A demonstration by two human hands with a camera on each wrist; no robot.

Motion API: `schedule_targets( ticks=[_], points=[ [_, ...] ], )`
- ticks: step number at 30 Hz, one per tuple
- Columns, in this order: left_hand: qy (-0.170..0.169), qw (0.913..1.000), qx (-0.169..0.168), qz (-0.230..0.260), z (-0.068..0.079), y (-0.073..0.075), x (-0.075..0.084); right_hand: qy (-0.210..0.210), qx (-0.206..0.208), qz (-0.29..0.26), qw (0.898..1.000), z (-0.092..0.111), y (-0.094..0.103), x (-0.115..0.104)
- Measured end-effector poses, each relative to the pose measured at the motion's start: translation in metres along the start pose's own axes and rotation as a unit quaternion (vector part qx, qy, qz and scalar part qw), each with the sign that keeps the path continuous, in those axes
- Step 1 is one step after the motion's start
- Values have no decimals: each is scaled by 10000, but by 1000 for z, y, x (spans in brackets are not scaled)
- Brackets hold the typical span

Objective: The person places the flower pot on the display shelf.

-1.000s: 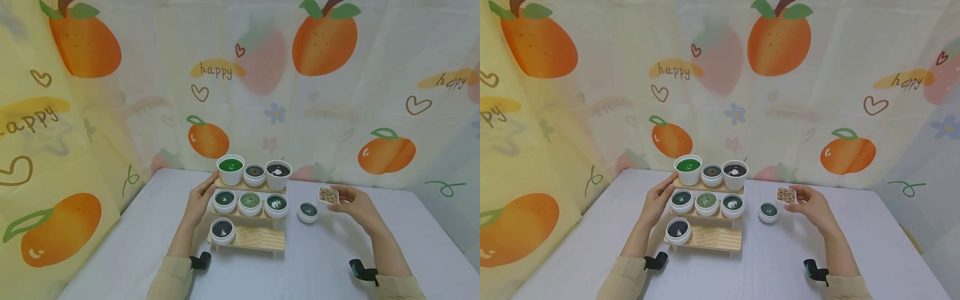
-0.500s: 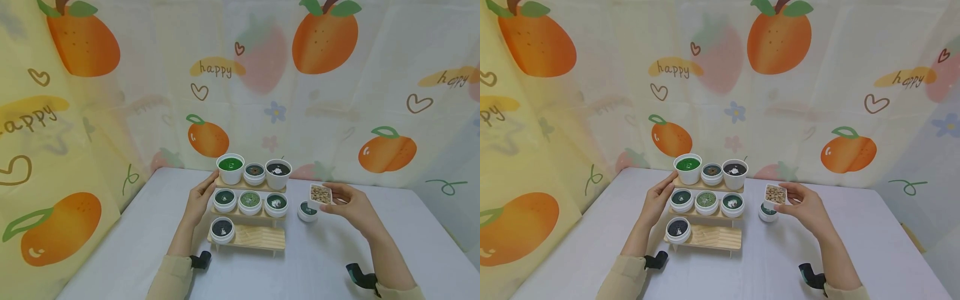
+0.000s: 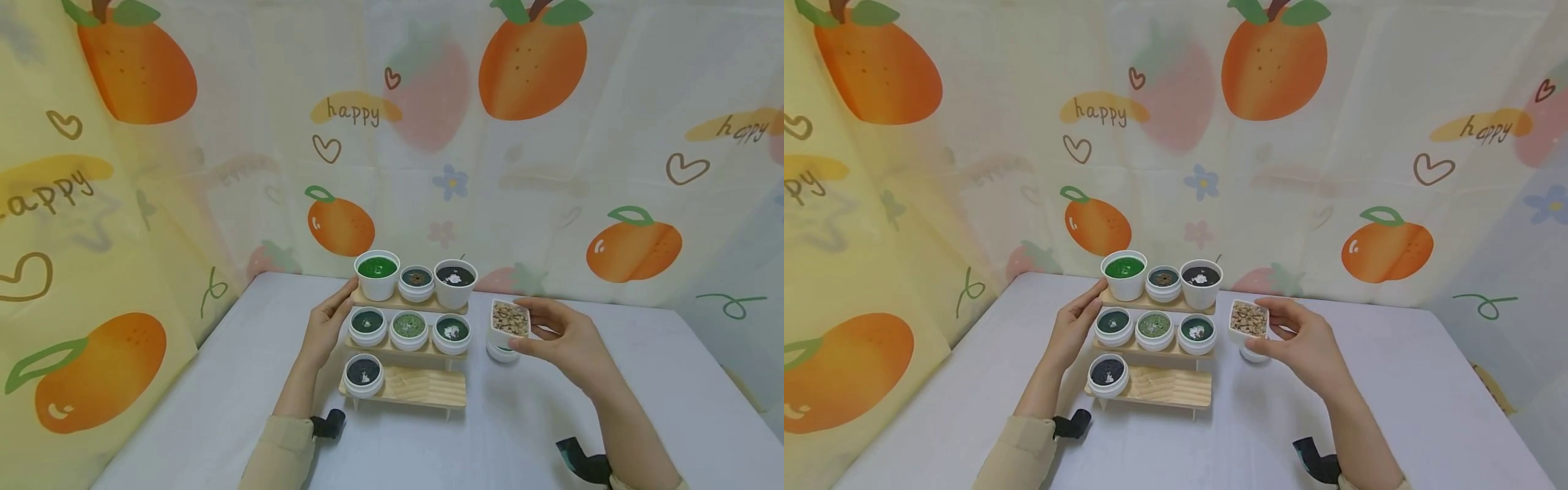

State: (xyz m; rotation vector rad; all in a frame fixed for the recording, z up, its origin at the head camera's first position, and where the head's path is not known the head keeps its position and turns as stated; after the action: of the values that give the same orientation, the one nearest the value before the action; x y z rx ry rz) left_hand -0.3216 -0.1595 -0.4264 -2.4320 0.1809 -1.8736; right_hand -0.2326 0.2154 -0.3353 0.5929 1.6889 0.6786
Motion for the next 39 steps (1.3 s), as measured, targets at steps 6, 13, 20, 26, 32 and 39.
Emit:
schedule_targets(
  ticks=[6, 13, 20, 26, 32, 39],
  points=[
    [2, 10000, 18, 36, 0, 0, 0, 156, -276, -190, 9993, 5, -15, -15],
    [78, 10000, 26, 32, 2, 2, -1, 298, -455, -296, 9981, 6, -39, -28],
    [43, 10000, -4, 22, 3, 2, 0, 459, -687, -374, 9959, 10, -64, -39],
    [-10, 10000, -24, 59, 3, 1, 0, 569, -814, -448, 9941, 12, -85, -44],
    [-68, 9999, -78, 96, 2, 1, -1, 604, -876, -460, 9933, 12, -106, -43],
    [-87, 9999, -91, 83, 0, 1, 0, 601, -776, -417, 9943, 12, -123, -45]
  ],
)
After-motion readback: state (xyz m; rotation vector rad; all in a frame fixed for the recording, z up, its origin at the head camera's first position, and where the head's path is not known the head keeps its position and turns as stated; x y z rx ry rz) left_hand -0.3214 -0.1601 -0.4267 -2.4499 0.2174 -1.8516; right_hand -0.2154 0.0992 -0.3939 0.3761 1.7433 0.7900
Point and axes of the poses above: each hand's wrist, its own z-axis away from the middle knuckle, its own y-axis out of the back of the hand, x = y × z, the point moved 4 cm from there along -z, towards the middle knuckle, and after that the axes turned 14 degrees about z, right-handed, at the moved point
